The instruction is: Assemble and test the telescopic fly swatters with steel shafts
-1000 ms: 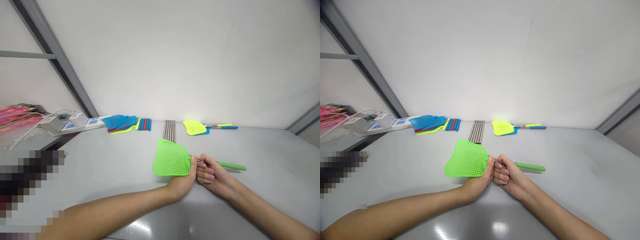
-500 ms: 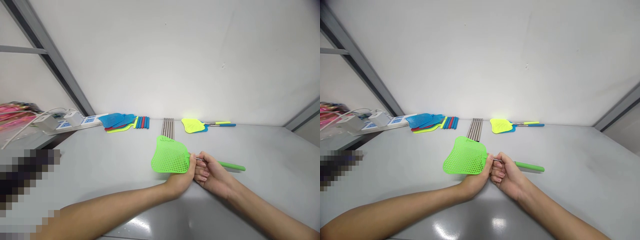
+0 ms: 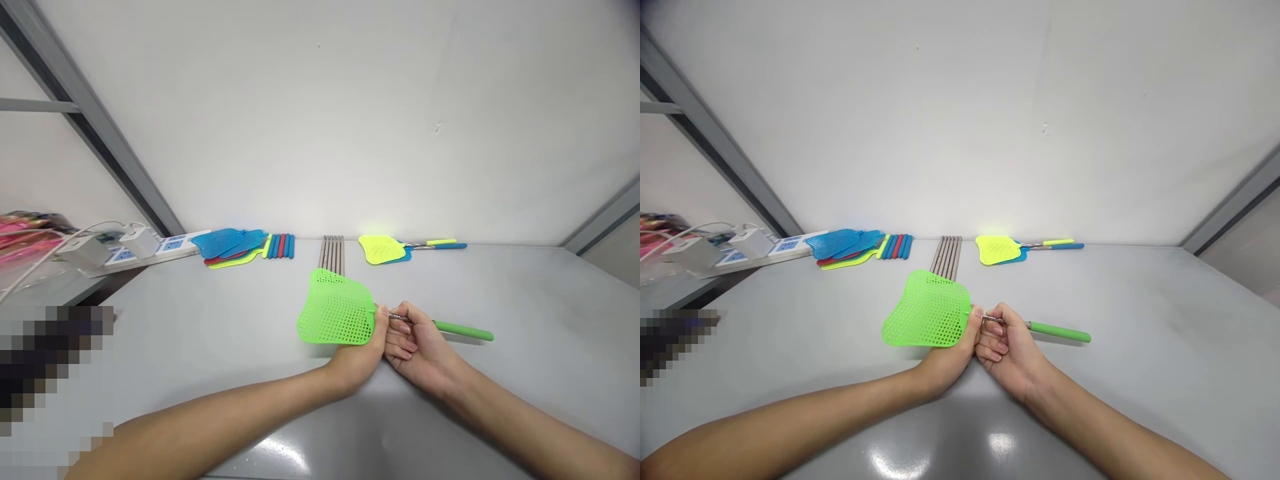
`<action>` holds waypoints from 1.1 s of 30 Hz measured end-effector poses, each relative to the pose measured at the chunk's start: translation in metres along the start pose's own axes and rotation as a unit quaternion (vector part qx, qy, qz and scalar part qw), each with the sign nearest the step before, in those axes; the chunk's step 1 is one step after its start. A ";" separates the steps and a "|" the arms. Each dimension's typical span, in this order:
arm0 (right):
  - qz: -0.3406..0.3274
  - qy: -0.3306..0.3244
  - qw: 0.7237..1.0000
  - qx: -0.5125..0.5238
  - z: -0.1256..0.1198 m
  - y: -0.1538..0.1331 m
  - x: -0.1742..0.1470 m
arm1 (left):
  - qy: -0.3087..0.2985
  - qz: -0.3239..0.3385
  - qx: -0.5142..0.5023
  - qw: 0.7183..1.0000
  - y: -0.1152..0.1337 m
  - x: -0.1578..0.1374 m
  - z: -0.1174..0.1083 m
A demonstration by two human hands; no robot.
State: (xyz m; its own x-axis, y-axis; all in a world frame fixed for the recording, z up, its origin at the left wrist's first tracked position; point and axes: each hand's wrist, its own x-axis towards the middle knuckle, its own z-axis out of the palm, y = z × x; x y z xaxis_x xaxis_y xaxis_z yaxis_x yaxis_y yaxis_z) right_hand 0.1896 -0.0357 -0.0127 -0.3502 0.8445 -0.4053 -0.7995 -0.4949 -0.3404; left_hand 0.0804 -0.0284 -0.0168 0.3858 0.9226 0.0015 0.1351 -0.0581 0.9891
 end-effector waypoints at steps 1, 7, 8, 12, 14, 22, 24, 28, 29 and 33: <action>0.001 -0.002 1.000 -0.004 0.000 0.000 0.000 | 0.002 -0.003 -0.004 1.000 0.000 0.000 0.000; -0.012 -0.021 0.998 -0.052 -0.002 -0.001 0.000 | 0.014 -0.039 -0.071 0.997 0.002 0.003 0.001; -0.014 -0.028 0.998 -0.062 -0.002 -0.001 0.001 | 0.019 -0.040 -0.094 0.995 0.002 0.004 0.001; -0.028 -0.048 0.993 -0.108 -0.002 -0.002 0.001 | 0.022 -0.038 -0.190 0.981 -0.005 0.006 0.001; -0.048 -0.042 0.989 -0.130 -0.002 -0.003 0.001 | 0.036 -0.054 -0.227 0.972 -0.010 0.008 0.000; -0.137 -0.022 0.958 -0.250 -0.002 0.001 0.000 | 0.054 -0.023 -0.202 0.978 -0.009 0.009 -0.002; -0.140 -0.024 0.954 -0.262 -0.001 0.001 -0.001 | 0.031 -0.015 -0.180 0.983 -0.007 0.008 -0.004; -0.139 -0.026 0.951 -0.273 -0.001 0.000 -0.002 | 0.014 -0.016 -0.154 0.988 -0.006 0.006 -0.008; -0.138 -0.029 0.952 -0.273 -0.001 0.000 -0.002 | 0.015 -0.016 -0.153 0.988 -0.006 0.006 -0.008; -0.126 -0.045 0.953 -0.272 -0.003 -0.001 -0.001 | 0.016 -0.013 -0.170 0.985 -0.006 0.006 -0.006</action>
State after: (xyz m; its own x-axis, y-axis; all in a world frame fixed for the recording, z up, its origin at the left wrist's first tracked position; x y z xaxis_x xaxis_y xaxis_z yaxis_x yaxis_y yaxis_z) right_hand 0.1925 -0.0366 -0.0140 -0.2406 0.9528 -0.1852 -0.5016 -0.2854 -0.8167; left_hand 0.0765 -0.0199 -0.0218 0.3567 0.9339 -0.0246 -0.1715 0.0913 0.9809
